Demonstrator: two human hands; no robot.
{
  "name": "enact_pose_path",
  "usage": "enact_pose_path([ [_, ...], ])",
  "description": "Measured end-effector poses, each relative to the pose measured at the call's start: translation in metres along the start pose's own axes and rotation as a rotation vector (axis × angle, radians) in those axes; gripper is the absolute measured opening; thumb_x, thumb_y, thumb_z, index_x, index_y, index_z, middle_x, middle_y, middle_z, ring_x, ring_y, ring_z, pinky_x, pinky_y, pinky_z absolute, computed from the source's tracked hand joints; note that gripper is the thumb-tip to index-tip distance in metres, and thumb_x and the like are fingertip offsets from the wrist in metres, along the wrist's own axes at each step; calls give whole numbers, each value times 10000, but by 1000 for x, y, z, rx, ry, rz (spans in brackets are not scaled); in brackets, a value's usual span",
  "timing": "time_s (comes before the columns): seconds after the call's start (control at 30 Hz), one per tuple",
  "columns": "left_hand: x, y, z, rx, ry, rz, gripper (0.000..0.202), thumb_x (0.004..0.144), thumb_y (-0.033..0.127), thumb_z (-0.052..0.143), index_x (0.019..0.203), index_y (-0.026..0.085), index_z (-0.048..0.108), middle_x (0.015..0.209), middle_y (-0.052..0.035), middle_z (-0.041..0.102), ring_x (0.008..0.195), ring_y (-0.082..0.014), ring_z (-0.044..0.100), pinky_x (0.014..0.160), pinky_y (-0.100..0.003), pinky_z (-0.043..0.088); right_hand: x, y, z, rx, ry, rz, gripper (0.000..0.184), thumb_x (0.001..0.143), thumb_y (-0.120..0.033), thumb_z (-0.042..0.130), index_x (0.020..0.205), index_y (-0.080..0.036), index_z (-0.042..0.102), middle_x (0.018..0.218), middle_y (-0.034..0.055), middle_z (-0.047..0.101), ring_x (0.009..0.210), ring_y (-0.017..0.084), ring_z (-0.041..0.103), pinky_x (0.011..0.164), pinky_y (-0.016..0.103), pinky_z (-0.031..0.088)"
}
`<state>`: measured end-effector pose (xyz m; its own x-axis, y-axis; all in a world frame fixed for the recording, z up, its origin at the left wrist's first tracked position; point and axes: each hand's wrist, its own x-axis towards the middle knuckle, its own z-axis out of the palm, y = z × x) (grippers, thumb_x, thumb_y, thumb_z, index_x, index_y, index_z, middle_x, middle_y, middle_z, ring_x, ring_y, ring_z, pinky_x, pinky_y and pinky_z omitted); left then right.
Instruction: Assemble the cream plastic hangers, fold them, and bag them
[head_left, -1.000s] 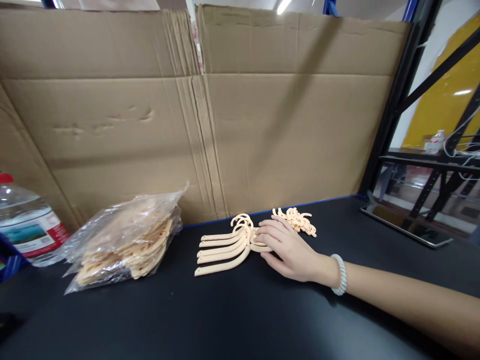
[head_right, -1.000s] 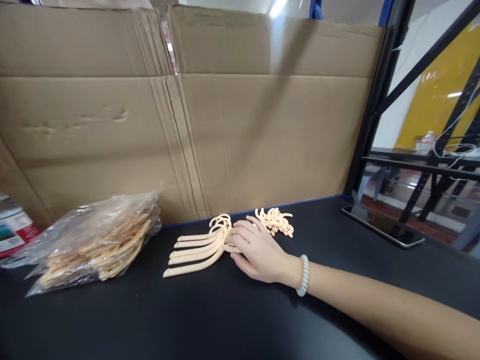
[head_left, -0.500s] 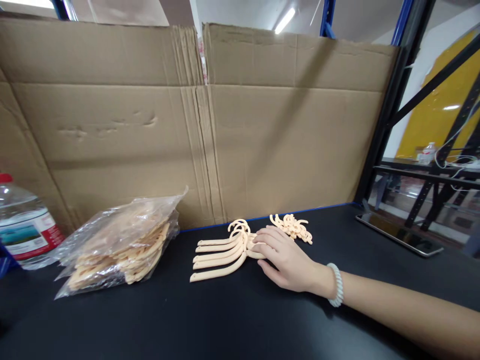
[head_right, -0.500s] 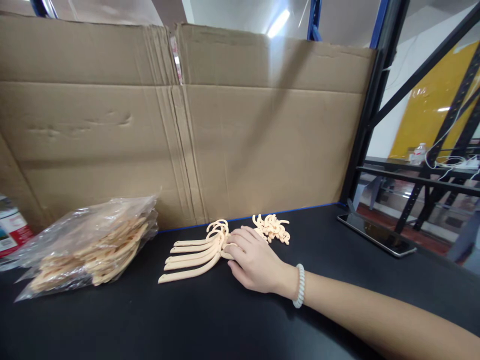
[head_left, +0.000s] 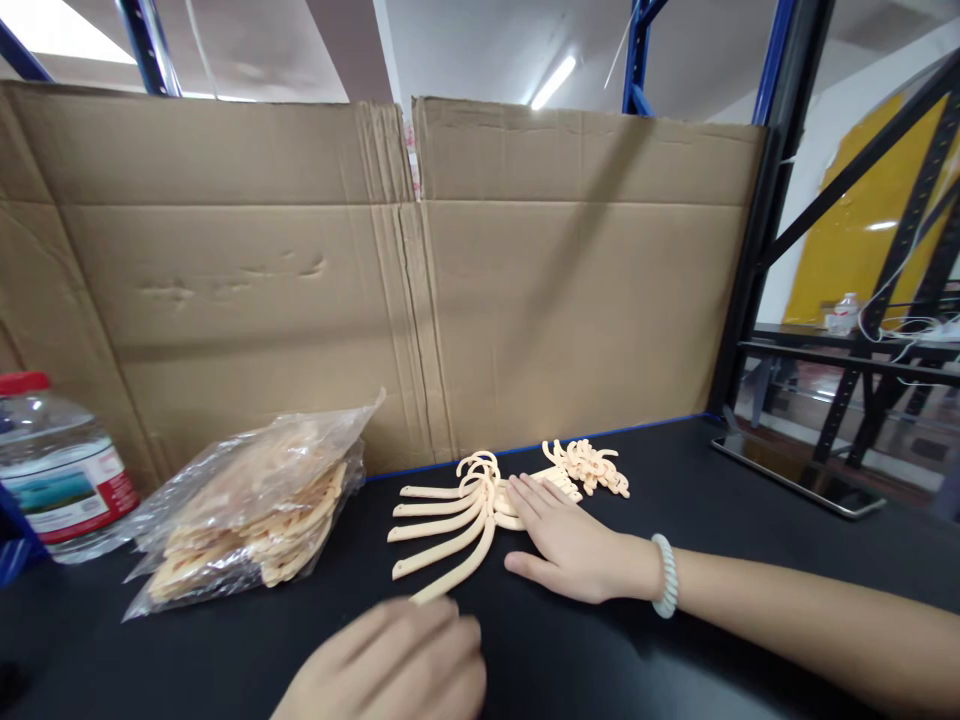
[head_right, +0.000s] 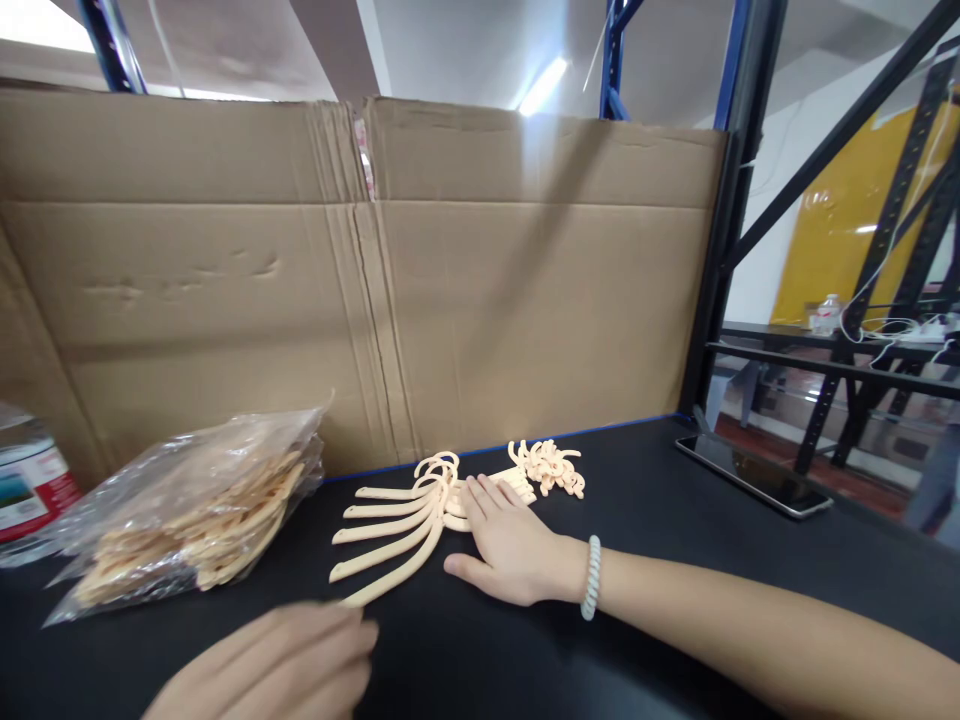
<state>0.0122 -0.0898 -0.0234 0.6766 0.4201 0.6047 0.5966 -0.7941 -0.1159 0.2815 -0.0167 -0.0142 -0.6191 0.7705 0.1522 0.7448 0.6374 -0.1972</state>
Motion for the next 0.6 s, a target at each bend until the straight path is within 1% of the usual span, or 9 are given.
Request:
enact_pose_path([
  [0.07,12,-10,3,-15,-54,-17,255,911,263,538,1160,267,593,1120,-59,681,990,-238,650,869,-364,565,4,-3,4,2,6,9,811,955,-543,380,1506,27,210,1568,256,185,1467,356,130,1197,509,162],
  [0.1,17,-16,5,-22,-101,-68,271,902,216,527,1168,230,577,1126,-88,669,1019,-247,642,889,-372,557,6,-5,5,4,8,12,813,954,-545,380,1507,26,208,1569,255,184,1467,360,127,1196,512,162],
  [0.17,23,-29,9,-50,-110,-213,185,906,197,502,1070,209,586,1030,-91,666,951,-235,651,824,-363,569,9,-9,8,12,10,16,813,955,-543,383,1505,30,210,1567,258,193,1466,363,134,1194,513,170],
  [0.2,24,-34,11,-52,-122,-247,163,909,200,497,1045,209,587,1014,-89,660,947,-242,646,819,-383,565,10,-10,8,19,18,15,804,956,-538,385,1504,27,220,1566,254,206,1465,362,145,1192,513,182],
  [0.3,23,-45,15,-60,-112,-266,149,914,195,476,1014,212,585,999,-80,643,936,-255,631,796,-420,553,7,-7,6,8,130,-23,711,963,-481,409,1494,-24,289,1555,209,290,1456,344,208,1177,524,222],
  [0.4,20,-47,17,-113,-114,-279,126,916,196,471,958,206,590,952,-70,633,880,-240,629,767,-404,553,-5,16,-1,-93,369,-79,490,956,-332,459,1393,-111,462,1428,170,491,1343,311,400,1115,525,313],
  [0.47,20,-46,19,-156,-104,-291,113,916,203,482,944,202,592,933,-65,633,856,-224,634,759,-378,556,-16,41,-6,-166,537,-39,351,951,-225,444,1272,-161,568,1249,151,604,1178,287,519,1002,505,405],
  [0.53,19,-47,21,-192,-80,-288,107,918,208,496,951,207,598,935,-57,639,861,-211,640,766,-350,557,-27,68,-9,-215,620,16,308,937,-196,459,1203,-173,612,1118,145,628,1051,283,555,881,475,454],
  [0.6,18,-48,24,-212,-61,-278,111,924,209,503,960,216,608,942,-47,645,874,-198,643,778,-327,553,-35,89,-12,-226,619,52,260,924,-206,485,1122,-186,652,1026,129,627,946,268,559,803,444,469],
])
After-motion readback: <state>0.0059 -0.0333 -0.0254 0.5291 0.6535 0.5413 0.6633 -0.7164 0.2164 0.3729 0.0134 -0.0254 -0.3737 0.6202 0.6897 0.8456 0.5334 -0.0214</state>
